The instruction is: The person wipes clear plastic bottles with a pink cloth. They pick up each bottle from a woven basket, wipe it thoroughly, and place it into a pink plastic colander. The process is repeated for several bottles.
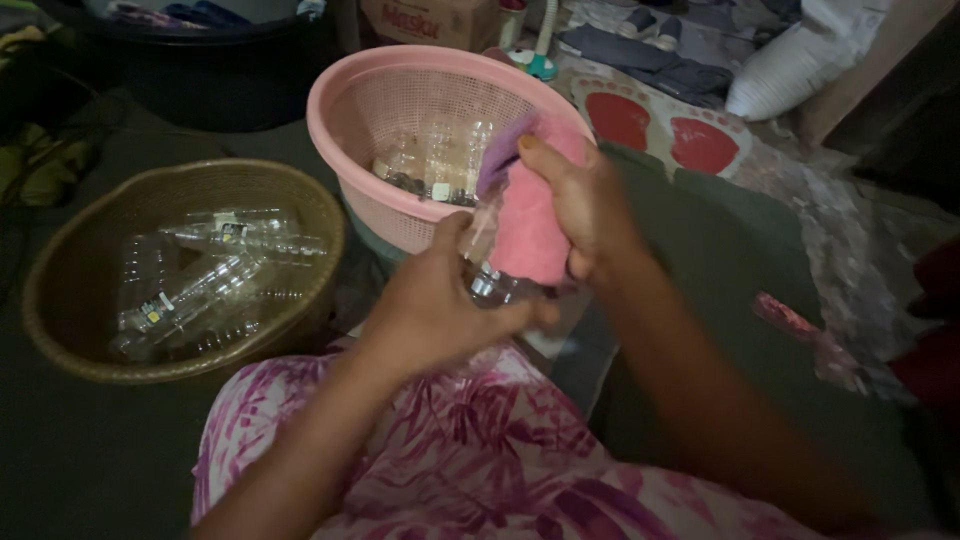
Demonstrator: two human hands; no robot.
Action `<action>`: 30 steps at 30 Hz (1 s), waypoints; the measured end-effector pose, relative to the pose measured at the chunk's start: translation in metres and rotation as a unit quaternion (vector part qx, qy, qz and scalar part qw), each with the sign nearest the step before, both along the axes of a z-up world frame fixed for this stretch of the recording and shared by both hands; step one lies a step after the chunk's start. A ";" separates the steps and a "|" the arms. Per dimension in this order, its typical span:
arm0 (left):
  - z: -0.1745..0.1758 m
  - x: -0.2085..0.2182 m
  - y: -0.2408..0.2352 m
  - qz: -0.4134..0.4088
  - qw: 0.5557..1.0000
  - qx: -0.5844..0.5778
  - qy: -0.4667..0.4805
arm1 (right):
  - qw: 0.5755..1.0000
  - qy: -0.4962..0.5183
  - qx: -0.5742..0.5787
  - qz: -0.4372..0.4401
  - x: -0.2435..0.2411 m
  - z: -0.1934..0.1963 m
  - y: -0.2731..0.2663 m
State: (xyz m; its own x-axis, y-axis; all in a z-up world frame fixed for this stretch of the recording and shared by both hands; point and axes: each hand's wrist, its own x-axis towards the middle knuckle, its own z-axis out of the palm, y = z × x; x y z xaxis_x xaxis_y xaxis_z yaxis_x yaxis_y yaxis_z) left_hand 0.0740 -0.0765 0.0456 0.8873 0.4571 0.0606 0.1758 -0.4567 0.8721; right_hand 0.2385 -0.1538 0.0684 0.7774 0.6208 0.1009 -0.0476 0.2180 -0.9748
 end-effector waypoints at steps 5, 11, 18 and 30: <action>-0.011 0.004 0.009 -0.045 0.989 -0.122 -0.074 | 0.986 0.070 0.070 0.132 0.010 0.001 -0.001; -0.027 -0.007 0.035 -0.168 0.877 -0.449 -0.031 | 0.958 0.163 0.060 0.230 0.011 -0.003 0.008; -0.003 -0.002 0.082 -0.054 0.991 -0.123 0.020 | 0.988 0.086 0.017 0.125 0.019 -0.011 0.057; 0.012 0.088 0.197 -0.082 0.991 -0.106 0.013 | 0.990 0.064 0.026 0.126 0.108 -0.010 0.165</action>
State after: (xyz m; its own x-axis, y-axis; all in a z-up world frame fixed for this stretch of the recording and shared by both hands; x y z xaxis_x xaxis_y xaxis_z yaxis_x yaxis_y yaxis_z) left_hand 0.1617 0.1204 0.0581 0.9509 0.3064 -0.0446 0.1371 -0.2876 0.9479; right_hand 0.3462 0.0113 0.0589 0.6074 0.7930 0.0472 -0.2299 0.2323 -0.9451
